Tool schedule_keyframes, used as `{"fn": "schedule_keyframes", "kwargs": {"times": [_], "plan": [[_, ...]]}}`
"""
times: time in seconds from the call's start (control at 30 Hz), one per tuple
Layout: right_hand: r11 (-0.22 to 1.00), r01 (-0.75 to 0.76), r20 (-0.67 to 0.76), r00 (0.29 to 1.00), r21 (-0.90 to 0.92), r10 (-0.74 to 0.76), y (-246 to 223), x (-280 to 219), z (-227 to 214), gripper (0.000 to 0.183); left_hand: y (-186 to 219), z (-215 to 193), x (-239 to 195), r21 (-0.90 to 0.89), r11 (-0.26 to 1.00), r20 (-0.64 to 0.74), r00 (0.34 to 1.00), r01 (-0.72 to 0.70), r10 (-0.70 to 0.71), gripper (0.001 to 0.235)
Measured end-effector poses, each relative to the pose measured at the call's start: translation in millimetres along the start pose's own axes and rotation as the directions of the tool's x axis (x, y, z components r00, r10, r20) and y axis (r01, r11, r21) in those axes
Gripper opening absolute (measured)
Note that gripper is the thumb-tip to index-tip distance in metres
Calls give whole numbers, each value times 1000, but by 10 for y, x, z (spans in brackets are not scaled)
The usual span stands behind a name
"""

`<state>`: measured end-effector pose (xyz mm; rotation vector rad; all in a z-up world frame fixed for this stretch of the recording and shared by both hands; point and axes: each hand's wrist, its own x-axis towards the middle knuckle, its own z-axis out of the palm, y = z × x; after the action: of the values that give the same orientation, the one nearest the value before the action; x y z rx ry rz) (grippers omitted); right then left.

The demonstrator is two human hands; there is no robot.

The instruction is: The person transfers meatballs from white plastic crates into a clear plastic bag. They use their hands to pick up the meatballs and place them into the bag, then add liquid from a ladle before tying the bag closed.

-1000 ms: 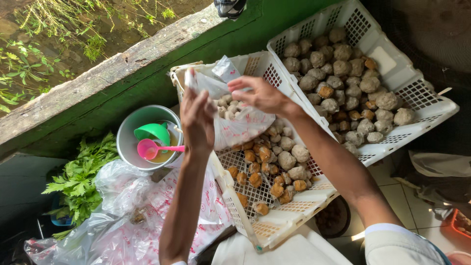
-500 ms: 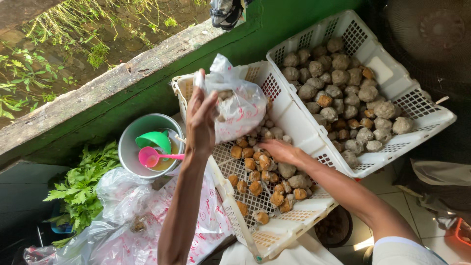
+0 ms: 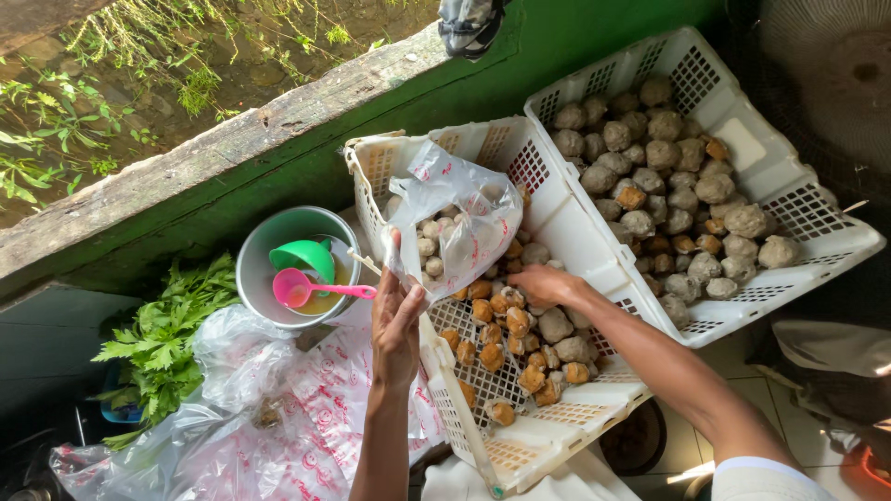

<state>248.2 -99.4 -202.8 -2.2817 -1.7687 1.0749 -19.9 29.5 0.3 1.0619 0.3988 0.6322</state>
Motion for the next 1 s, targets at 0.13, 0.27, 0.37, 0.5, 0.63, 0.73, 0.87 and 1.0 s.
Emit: {"fn": "schedule_keyframes", "kwargs": {"times": [0.13, 0.27, 0.37, 0.5, 0.63, 0.73, 0.87, 1.0], "plan": [[865, -272, 185, 960, 421, 212, -263, -315, -725, 30, -24, 40, -28, 27, 996, 37, 995, -89, 88, 85], [343, 260, -240, 966, 903, -101, -742, -651, -1430, 39, 7, 181, -18, 23, 988, 92, 984, -154, 151, 80], [344, 255, -239, 967, 904, -88, -1283, -447, -1570, 41, 3, 255, 33, -57, 991, 118, 985, -122, 128, 83], [346, 236, -242, 970, 908, -26, -1440, -225, -1638, 41, 82, 160, 152, -186, 977, 73, 991, -102, 117, 87], [302, 477, -546, 810, 826, 215, -657, -231, -1668, 30, 189, -2, 331, -195, 968, 38, 985, -156, 167, 82], [415, 293, -475, 753, 862, 456, 96, -3, -1313, 24, 193, -58, 406, -204, 968, 22, 988, -143, 150, 81], [650, -96, -324, 807, 753, 494, 727, 599, -453, 21, 207, -67, 413, -155, 977, 54, 986, -148, 158, 81], [966, -150, -558, 792, 212, 246, 938, 1103, 95, 25, 225, -120, 323, -129, 983, 37, 990, -128, 134, 80]]}}
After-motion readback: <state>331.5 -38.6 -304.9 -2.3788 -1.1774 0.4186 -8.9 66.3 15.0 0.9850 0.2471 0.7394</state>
